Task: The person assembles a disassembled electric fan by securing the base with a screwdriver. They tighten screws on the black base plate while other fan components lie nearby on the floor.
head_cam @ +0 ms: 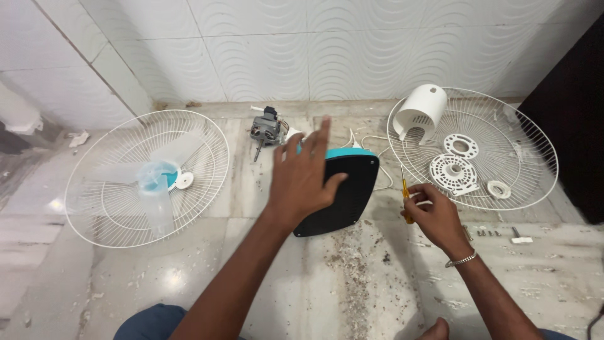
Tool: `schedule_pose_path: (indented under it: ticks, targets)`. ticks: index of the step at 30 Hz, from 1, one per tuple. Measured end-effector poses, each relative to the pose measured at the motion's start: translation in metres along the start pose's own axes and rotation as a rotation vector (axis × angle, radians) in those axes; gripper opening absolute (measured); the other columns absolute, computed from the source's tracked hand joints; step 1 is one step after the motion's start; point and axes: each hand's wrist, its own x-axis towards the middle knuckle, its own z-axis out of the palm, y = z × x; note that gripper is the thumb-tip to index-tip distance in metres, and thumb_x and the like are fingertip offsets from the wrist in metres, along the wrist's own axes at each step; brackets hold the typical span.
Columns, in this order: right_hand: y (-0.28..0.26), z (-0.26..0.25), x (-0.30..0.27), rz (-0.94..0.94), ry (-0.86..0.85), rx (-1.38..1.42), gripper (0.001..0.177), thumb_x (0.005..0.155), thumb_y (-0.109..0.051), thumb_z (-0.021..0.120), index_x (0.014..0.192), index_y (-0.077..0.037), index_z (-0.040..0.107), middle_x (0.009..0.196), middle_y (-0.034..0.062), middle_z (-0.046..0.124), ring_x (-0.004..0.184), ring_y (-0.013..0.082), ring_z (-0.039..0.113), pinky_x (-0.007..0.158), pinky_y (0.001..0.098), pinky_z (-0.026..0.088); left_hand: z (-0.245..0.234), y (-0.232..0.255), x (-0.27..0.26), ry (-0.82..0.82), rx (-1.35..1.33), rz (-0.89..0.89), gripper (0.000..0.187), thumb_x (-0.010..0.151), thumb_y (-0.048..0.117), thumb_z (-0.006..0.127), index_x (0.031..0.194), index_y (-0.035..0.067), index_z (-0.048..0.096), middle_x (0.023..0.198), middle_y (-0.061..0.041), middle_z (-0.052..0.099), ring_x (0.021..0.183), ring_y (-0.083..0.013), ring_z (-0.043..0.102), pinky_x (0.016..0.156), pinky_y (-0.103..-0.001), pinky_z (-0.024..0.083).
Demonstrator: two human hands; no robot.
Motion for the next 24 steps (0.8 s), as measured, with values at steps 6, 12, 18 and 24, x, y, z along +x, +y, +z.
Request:
schedule_pose_path:
  ticks: [6, 12, 18, 24]
  targets:
    - [-0.021, 0.005, 0.003, -0.109, 0.047, 0.080, 0.034, 0.094, -0.014, 0.067, 0.126, -0.002, 0.068, 0.097, 0.0105, 0.074, 0.086, 0.0183, 0.076, 0.076, 0.0308, 0.063, 0.020, 0.019, 0.031, -0.308, -0.031, 0.039, 0.118, 0.076, 0.062, 0.079, 0.161, 0.001, 0.024, 0.109, -0.021, 0.069, 0.108, -0.0388, 0.064, 0.096, -0.054, 0.047]
    - [-0.026, 0.002, -0.001, -0.178, 0.105, 0.096, 0.032, 0.094, -0.014, 0.068, 0.124, -0.002, 0.069, 0.103, 0.0088, 0.074, 0.089, 0.0162, 0.074, 0.079, 0.0307, 0.062, 0.032, 0.008, 0.036, -0.349, -0.145, 0.029, 0.054, 0.082, 0.048, 0.079, 0.115, 0.007, 0.066, 0.105, -0.011, 0.069, 0.098, -0.0320, 0.069, 0.074, -0.047, 0.055]
    - [-0.036, -0.010, 0.001, -0.128, 0.119, 0.184, 0.032, 0.096, -0.014, 0.067, 0.126, -0.001, 0.068, 0.107, 0.0088, 0.073, 0.089, 0.0168, 0.072, 0.080, 0.0308, 0.060, 0.019, -0.010, 0.020, -0.116, -0.337, -0.136, 0.054, 0.079, 0.043, 0.080, 0.122, 0.013, 0.066, 0.109, -0.005, 0.070, 0.100, -0.0282, 0.068, 0.080, -0.044, 0.054]
    - [-0.056, -0.011, -0.005, -0.187, 0.111, 0.214, 0.032, 0.097, -0.012, 0.066, 0.127, 0.000, 0.066, 0.108, 0.0104, 0.073, 0.092, 0.0157, 0.073, 0.084, 0.0307, 0.062, 0.003, -0.021, 0.008, -0.133, -0.465, -0.318, 0.051, 0.079, 0.043, 0.080, 0.119, 0.016, 0.065, 0.114, -0.002, 0.071, 0.109, -0.0254, 0.067, 0.085, -0.043, 0.052]
